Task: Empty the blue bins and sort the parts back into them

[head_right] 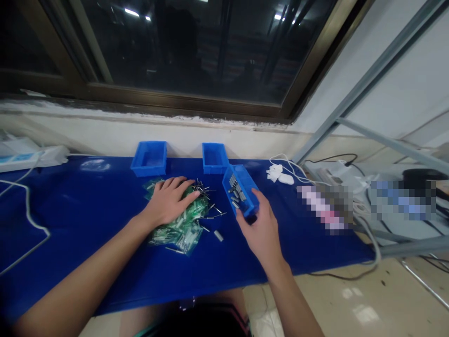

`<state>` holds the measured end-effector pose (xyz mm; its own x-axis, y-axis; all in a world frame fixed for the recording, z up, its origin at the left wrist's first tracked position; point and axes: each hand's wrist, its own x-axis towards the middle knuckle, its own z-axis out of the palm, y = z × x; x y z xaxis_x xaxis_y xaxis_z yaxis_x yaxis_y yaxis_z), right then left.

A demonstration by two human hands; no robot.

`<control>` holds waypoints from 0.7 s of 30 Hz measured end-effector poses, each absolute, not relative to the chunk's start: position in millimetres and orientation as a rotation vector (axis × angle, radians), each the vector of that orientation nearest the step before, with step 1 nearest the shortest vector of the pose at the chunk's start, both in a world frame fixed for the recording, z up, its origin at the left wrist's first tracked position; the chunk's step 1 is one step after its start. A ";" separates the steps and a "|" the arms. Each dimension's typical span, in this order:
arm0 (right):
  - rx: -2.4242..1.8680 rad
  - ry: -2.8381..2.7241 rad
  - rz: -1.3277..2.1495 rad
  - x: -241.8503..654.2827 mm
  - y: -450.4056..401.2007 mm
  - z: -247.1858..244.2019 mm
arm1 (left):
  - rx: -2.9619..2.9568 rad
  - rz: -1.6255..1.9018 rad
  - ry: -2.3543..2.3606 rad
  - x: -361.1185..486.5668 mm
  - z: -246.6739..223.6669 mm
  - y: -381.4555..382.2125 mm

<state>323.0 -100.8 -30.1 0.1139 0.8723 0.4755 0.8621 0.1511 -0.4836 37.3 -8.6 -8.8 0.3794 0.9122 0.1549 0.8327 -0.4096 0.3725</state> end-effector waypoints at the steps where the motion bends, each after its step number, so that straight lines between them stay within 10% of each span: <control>1: -1.702 -1.639 0.046 321.2 -100.9 -29.7 | 2.407 0.500 1.546 37.4 -9.8 -8.1; 21: -1.723 -1.606 -0.161 306.1 -105.2 -16.4 | 2.745 0.489 1.341 81.5 -20.0 -122.8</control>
<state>306.1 -105.2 -16.4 0.2007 0.8012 0.5638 0.8970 0.0810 -0.4344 81.5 -122.8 -20.0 0.5746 0.7761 0.2597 0.7611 -0.6234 0.1792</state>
